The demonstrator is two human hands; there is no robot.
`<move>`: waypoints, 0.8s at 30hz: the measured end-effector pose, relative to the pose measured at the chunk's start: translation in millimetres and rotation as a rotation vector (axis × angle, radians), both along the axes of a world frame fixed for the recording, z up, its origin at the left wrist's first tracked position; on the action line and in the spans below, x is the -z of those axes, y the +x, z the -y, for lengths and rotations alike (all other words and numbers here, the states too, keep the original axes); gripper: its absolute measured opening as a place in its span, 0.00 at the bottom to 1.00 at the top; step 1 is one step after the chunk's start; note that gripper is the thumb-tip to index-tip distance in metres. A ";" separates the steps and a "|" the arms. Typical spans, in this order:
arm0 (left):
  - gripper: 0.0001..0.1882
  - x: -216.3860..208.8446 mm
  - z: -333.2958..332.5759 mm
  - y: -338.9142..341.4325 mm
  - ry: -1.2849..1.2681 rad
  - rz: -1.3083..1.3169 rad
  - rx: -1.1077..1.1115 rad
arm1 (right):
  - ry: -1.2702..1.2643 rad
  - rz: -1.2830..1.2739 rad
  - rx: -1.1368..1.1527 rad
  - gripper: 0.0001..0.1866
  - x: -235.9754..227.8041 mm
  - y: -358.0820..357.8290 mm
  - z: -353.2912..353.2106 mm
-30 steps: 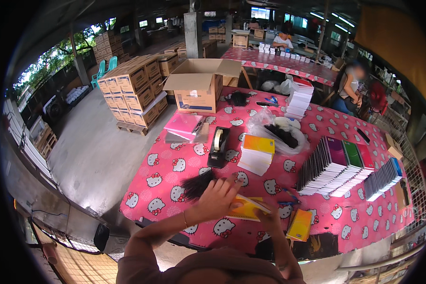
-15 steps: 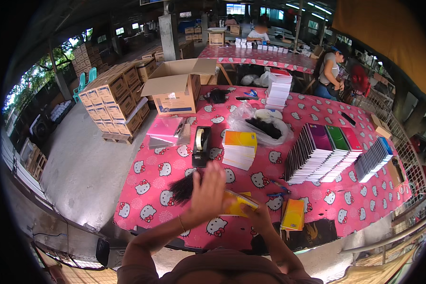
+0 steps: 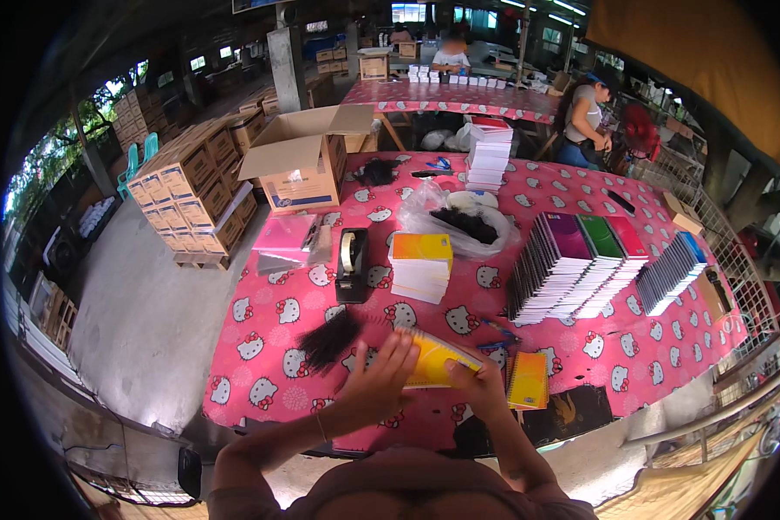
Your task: The person picks up small yellow notepads from a large cardboard box and stacks them on a table, then picks up a notepad and tapes a small item onto its surface using a tape dispenser.
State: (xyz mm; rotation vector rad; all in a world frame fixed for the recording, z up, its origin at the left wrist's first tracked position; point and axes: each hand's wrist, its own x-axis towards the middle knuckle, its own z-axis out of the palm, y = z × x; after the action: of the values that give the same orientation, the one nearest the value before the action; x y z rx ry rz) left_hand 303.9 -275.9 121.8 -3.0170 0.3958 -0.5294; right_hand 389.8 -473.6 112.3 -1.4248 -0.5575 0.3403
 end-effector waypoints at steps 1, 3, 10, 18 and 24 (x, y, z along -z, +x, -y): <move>0.41 0.3 -2.4 5.2 -0.008 0.097 -0.015 | 0.016 -0.018 -0.006 0.20 2.3 -2.4 -2.5; 0.43 -3.1 -9.6 18.2 -0.025 0.291 -0.046 | -0.017 -0.002 -0.026 0.20 4.8 -1.3 -9.6; 0.43 -4.8 1.9 19.6 0.034 0.120 0.053 | -0.051 -0.118 -0.036 0.18 1.8 -2.0 -10.4; 0.49 -12.4 7.3 18.2 -0.021 0.141 0.066 | -0.046 0.074 -0.069 0.17 5.8 2.0 -10.4; 0.48 -18.3 13.1 17.1 -0.001 0.041 0.108 | -0.050 0.010 -0.083 0.17 10.0 4.7 -8.9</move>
State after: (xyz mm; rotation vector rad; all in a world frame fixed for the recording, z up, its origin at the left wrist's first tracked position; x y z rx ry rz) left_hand 321.0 -289.0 140.1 -2.9929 0.5580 -0.5968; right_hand 394.5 -464.7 102.3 -1.4547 -0.6213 0.4165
